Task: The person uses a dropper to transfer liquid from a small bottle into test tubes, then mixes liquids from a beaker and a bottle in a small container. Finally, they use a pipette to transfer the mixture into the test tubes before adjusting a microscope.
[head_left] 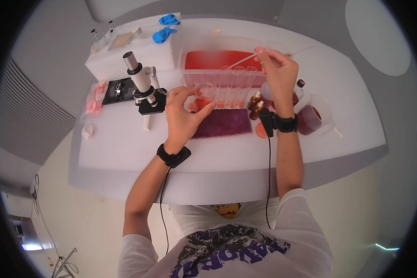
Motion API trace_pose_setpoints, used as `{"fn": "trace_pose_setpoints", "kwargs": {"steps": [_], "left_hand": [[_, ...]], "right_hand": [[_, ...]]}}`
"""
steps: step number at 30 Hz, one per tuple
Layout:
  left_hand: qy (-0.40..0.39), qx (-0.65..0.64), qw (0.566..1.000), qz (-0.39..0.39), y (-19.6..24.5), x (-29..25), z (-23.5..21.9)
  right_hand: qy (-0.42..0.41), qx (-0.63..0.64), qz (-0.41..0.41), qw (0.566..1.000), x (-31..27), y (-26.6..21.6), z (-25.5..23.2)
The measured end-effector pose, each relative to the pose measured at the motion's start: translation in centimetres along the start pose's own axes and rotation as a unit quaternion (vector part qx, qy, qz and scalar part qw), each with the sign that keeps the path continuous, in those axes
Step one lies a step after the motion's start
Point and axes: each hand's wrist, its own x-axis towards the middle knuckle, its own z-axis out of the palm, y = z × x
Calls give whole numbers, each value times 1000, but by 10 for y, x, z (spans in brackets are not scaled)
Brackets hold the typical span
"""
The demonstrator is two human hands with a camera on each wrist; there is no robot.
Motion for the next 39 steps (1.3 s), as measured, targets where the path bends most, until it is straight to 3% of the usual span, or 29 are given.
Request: {"fn": "trace_pose_setpoints", "kwargs": {"steps": [6, 15, 18, 20, 23, 24, 27, 31, 33, 37, 39], "left_hand": [[-1, -1, 1000, -3, 4, -4, 0], [16, 21, 1000, 15, -2, -6, 0], [39, 31, 999, 21, 0, -7, 1], [47, 34, 998, 32, 2, -7, 0], [58, 37, 996, 47, 1, -7, 0], [63, 37, 996, 50, 0, -6, 0], [69, 35, 996, 50, 0, -6, -1], [67, 37, 996, 42, -4, -8, 0], [48, 18, 999, 5, -4, -10, 2], [47, 17, 999, -4, -3, -11, 4], [43, 14, 999, 2, -2, -11, 4]], "right_hand": [[-8, -33, 6, 999, -2, -5, 3], [-10, 0, -64, 998, -5, -14, 2], [-49, 39, -46, 997, -21, -35, 10], [-175, 13, -31, 984, -29, -40, 21], [-234, -28, -97, 967, -37, -23, 39], [-257, -58, -50, 963, -40, -28, 41], [-275, -98, -57, 955, -41, -23, 46], [-213, -65, -81, 972, -39, -13, 45], [-165, 8, 33, 986, -37, -16, 42], [-187, 12, 32, 982, -31, -12, 34], [-187, -26, 75, 979, -30, -14, 33]]}}
